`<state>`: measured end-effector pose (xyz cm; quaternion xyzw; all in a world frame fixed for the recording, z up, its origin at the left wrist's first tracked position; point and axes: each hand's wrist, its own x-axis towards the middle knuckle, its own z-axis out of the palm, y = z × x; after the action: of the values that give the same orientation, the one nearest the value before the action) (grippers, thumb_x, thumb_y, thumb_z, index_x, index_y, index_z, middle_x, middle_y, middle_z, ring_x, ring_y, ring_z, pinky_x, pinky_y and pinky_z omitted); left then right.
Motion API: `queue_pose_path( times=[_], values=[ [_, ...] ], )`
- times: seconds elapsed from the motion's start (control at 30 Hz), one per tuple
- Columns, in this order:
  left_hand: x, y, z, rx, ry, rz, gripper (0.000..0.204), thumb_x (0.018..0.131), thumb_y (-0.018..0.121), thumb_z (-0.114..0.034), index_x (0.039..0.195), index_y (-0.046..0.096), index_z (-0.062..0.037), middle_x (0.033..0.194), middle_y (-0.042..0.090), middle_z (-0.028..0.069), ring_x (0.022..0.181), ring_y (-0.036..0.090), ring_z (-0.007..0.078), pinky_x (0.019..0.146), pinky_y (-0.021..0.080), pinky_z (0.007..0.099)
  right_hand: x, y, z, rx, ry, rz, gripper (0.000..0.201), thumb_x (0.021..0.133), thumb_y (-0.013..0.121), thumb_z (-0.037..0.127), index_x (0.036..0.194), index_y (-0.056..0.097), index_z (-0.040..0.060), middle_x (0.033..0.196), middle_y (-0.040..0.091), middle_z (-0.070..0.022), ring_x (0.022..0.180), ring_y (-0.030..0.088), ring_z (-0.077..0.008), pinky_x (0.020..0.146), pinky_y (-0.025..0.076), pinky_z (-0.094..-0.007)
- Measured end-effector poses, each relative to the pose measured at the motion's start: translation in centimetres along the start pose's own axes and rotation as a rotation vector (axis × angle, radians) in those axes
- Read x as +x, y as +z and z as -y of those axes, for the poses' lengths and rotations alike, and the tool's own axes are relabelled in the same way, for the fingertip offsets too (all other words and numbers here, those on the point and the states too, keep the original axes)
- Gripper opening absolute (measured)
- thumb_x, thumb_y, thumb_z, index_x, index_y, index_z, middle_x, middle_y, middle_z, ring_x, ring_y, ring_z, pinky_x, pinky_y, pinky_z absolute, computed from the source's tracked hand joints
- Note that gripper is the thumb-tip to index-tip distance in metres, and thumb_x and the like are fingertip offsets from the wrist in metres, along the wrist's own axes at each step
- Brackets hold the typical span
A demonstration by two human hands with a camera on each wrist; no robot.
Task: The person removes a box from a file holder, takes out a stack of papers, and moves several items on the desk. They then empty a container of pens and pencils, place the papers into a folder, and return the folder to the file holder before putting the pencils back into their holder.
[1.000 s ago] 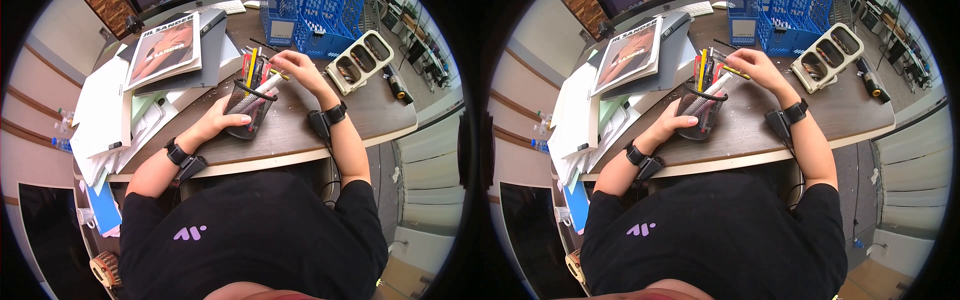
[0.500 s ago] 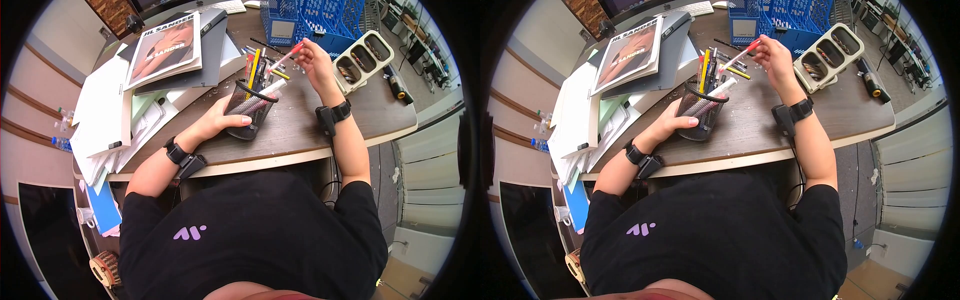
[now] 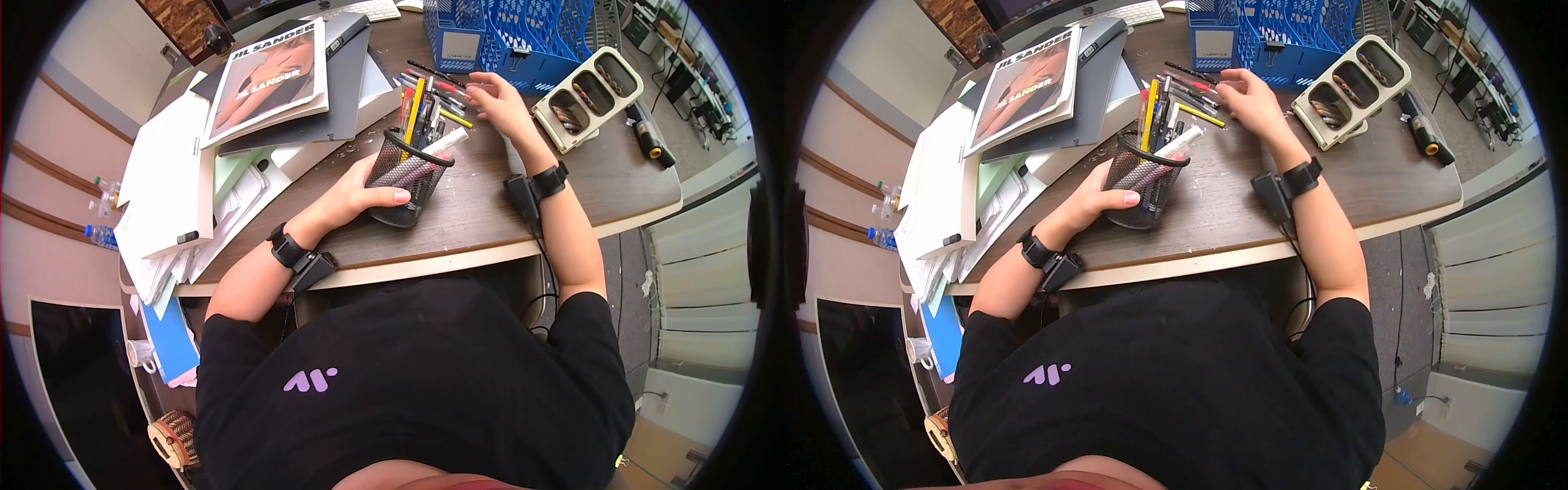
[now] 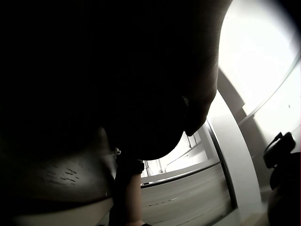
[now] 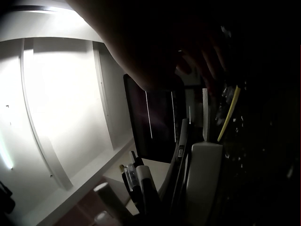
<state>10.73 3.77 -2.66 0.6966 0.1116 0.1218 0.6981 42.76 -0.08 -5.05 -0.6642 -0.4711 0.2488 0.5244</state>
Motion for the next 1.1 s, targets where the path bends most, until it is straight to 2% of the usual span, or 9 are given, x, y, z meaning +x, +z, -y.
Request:
queue_pose_path(
  times=[0.03,0.13,0.3,0.43,0.53,0.7,0.8,0.97,1.1],
  values=[
    [0.0,0.0,0.0,-0.002,-0.001,-0.003,0.068,0.082,0.076,-0.031,0.135,0.052,0.0027,0.124,0.059,0.0063,0.113,0.052,0.0140,0.103,0.039,0.0290,-0.3,0.5,-0.4,-0.215,-0.141,-0.101,0.042,0.092,0.067,0.028,0.126,0.063,0.0033,0.113,0.072,-0.0122,0.097,0.070,-0.0192,0.086,0.053,-0.0303],
    [0.0,-0.2,0.1,0.015,-0.015,0.000,0.068,0.082,0.076,-0.031,0.135,0.052,0.0027,0.124,0.059,0.0065,0.114,0.052,0.0141,0.103,0.039,0.0292,-1.5,1.1,2.3,-0.136,-0.230,-0.052,0.036,0.092,0.069,0.029,0.118,0.069,0.0044,0.109,0.073,-0.0117,0.098,0.069,-0.0178,0.087,0.052,-0.0300],
    [0.0,0.1,0.1,0.020,-0.024,-0.020,0.073,0.079,0.075,-0.034,0.136,0.050,0.0027,0.126,0.058,0.0080,0.114,0.053,0.0155,0.104,0.038,0.0294,-3.7,1.8,5.1,0.262,-0.145,0.466,0.026,0.094,0.071,0.022,0.107,0.070,0.0004,0.095,0.070,-0.0004,0.088,0.062,-0.0074,0.081,0.049,-0.0247],
    [0.0,0.2,-0.2,0.015,-0.038,-0.026,0.075,0.077,0.075,-0.036,0.137,0.049,0.0024,0.127,0.058,0.0085,0.115,0.053,0.0162,0.104,0.039,0.0298,-3.6,2.4,4.6,0.303,-0.142,0.430,0.021,0.095,0.068,0.020,0.107,0.067,0.0029,0.095,0.067,0.0012,0.082,0.060,-0.0057,0.076,0.049,-0.0240],
    [0.1,-0.3,0.5,0.007,-0.011,0.008,0.067,0.082,0.076,-0.030,0.136,0.051,0.0022,0.125,0.059,0.0058,0.114,0.052,0.0139,0.104,0.038,0.0294,-2.6,1.5,3.8,0.596,-0.069,0.318,0.024,0.095,0.067,0.022,0.109,0.066,0.0017,0.087,0.065,0.0005,0.079,0.060,-0.0080,0.077,0.051,-0.0263],
    [-0.1,-0.1,-0.1,0.018,-0.035,-0.004,0.071,0.079,0.076,-0.033,0.135,0.051,0.0020,0.125,0.059,0.0069,0.113,0.053,0.0144,0.103,0.039,0.0291,-0.6,-1.3,2.6,0.858,-0.009,-0.056,0.017,0.097,0.062,0.022,0.099,0.062,0.0056,0.081,0.061,-0.0009,0.070,0.058,-0.0116,0.071,0.053,-0.0308],
    [0.0,0.3,-0.4,0.020,-0.015,-0.010,0.073,0.077,0.076,-0.035,0.135,0.051,0.0021,0.124,0.059,0.0074,0.112,0.053,0.0145,0.102,0.039,0.0288,-0.1,-2.1,1.9,0.756,0.073,-0.261,0.018,0.097,0.063,0.025,0.100,0.062,0.0070,0.086,0.062,-0.0009,0.071,0.058,-0.0108,0.072,0.053,-0.0292],
    [0.0,0.1,-0.2,0.023,-0.022,-0.010,0.074,0.077,0.076,-0.034,0.135,0.050,0.0024,0.125,0.059,0.0071,0.112,0.053,0.0143,0.102,0.039,0.0284,0.3,-1.8,0.7,0.477,0.173,-0.166,0.028,0.094,0.068,0.027,0.111,0.061,0.0049,0.102,0.069,-0.0067,0.082,0.064,-0.0128,0.073,0.055,-0.0285],
    [0.1,0.0,0.0,0.026,-0.027,-0.006,0.074,0.077,0.076,-0.034,0.136,0.050,0.0025,0.125,0.059,0.0071,0.112,0.053,0.0143,0.102,0.039,0.0284,-0.3,-0.5,1.2,0.116,0.078,-0.116,0.033,0.092,0.070,0.027,0.116,0.065,0.0051,0.104,0.070,-0.0055,0.089,0.063,-0.0134,0.081,0.050,-0.0299]
  ],
)
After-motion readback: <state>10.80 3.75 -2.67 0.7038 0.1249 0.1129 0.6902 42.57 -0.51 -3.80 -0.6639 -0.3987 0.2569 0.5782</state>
